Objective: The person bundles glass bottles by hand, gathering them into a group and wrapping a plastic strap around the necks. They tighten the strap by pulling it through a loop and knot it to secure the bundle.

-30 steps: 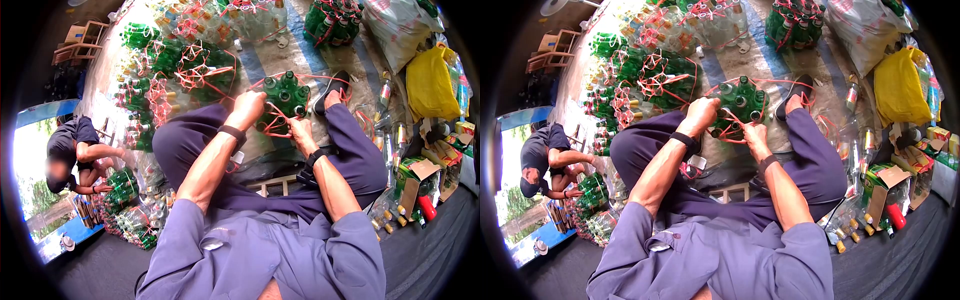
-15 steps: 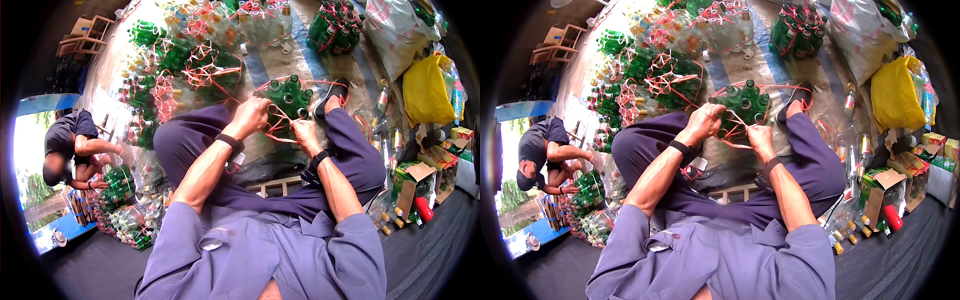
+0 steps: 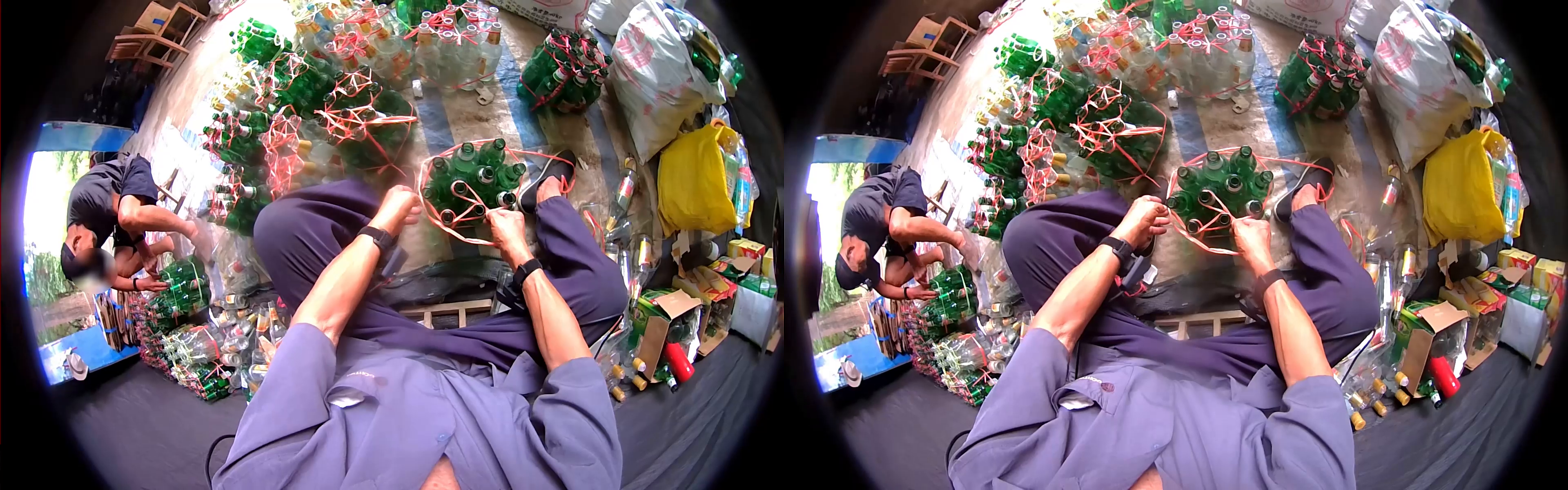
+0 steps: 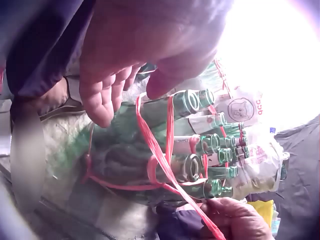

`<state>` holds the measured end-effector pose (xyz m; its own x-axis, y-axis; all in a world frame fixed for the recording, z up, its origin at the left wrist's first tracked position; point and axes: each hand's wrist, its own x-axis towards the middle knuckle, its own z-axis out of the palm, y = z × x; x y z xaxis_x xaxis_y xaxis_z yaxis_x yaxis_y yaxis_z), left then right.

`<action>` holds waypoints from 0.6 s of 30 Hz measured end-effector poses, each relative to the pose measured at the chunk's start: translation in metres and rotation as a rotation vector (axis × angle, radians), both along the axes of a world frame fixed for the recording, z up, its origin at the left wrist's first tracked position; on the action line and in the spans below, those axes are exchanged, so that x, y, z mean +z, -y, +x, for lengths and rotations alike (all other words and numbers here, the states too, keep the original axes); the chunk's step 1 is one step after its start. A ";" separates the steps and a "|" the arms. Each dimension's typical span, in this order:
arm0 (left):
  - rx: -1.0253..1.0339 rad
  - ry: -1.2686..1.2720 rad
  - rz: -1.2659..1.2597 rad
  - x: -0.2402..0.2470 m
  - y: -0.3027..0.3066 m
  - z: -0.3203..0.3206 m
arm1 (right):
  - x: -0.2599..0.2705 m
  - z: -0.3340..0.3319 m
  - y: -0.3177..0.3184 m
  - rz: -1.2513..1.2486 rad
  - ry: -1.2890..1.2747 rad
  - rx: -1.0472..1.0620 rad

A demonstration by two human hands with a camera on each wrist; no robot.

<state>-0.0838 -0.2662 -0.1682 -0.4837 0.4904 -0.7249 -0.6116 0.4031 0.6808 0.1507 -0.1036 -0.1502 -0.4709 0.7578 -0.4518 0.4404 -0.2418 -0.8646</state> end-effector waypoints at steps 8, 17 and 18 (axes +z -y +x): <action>-0.143 -0.123 -0.116 0.044 -0.017 0.014 | -0.007 0.001 0.001 0.082 -0.007 0.026; 0.181 -0.160 0.075 0.083 -0.028 0.010 | -0.040 0.005 -0.010 0.957 0.271 0.646; 0.230 -0.163 0.160 0.097 -0.033 0.011 | -0.045 0.003 -0.011 0.986 0.391 0.724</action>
<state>-0.0731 -0.2329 -0.0713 -0.6984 0.4564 -0.5513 -0.5520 0.1468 0.8208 0.1533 -0.0929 -0.1955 -0.8774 0.4771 -0.0499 0.4660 0.8231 -0.3246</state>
